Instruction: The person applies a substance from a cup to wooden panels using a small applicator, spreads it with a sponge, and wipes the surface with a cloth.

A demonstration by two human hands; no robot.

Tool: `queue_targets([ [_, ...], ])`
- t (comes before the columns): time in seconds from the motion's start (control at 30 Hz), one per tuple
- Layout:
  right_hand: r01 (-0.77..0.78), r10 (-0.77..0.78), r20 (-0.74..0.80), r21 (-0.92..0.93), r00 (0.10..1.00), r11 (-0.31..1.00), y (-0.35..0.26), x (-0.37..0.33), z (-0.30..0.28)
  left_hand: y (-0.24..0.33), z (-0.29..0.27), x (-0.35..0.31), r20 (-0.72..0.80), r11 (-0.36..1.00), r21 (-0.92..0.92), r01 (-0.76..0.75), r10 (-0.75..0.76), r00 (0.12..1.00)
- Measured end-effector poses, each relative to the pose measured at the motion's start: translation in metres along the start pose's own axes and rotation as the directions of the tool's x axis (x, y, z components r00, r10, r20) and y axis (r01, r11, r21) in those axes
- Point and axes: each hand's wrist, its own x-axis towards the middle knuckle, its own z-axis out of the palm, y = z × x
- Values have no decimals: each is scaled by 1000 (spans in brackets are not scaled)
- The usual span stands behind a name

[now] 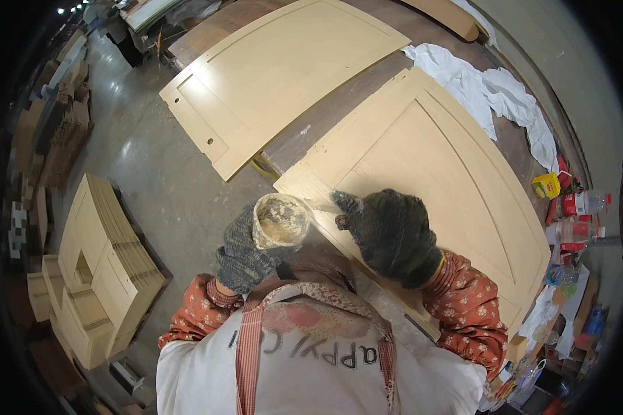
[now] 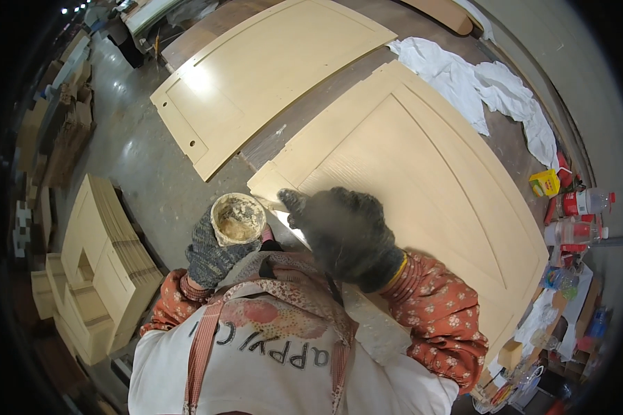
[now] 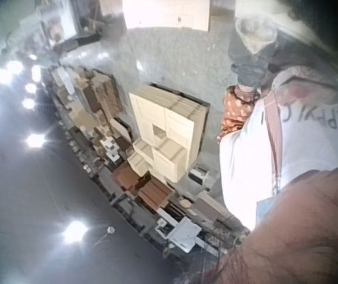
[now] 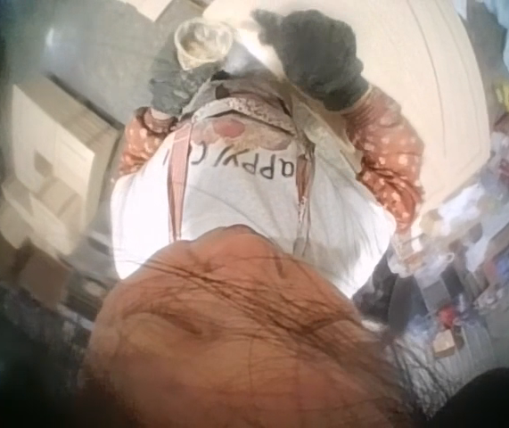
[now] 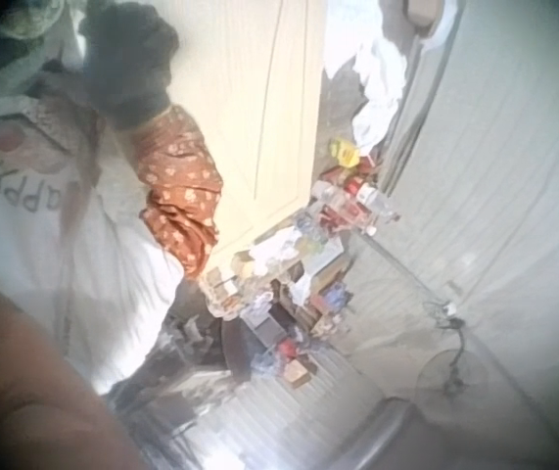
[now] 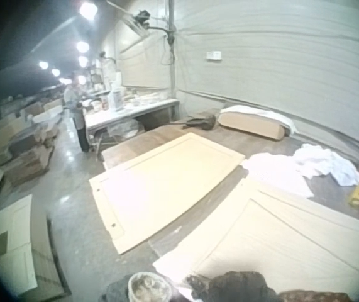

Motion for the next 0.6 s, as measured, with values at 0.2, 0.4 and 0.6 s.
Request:
queue_targets([
  [0.2, 158, -183, -127, -185, 975, 970, -6, -24, 31, 6, 2, 8, 4, 994, -103, -25, 26, 1000],
  [0.4, 383, -402, -76, -185, 913, 905, -3, -28, 14, -7, 3, 5, 13, 994, -92, -53, 54, 998],
  [0.6, 91, -144, 291, 188, 946, 978, 1, -27, -11, -6, 2, 5, 101, 993, -118, -19, 31, 994],
])
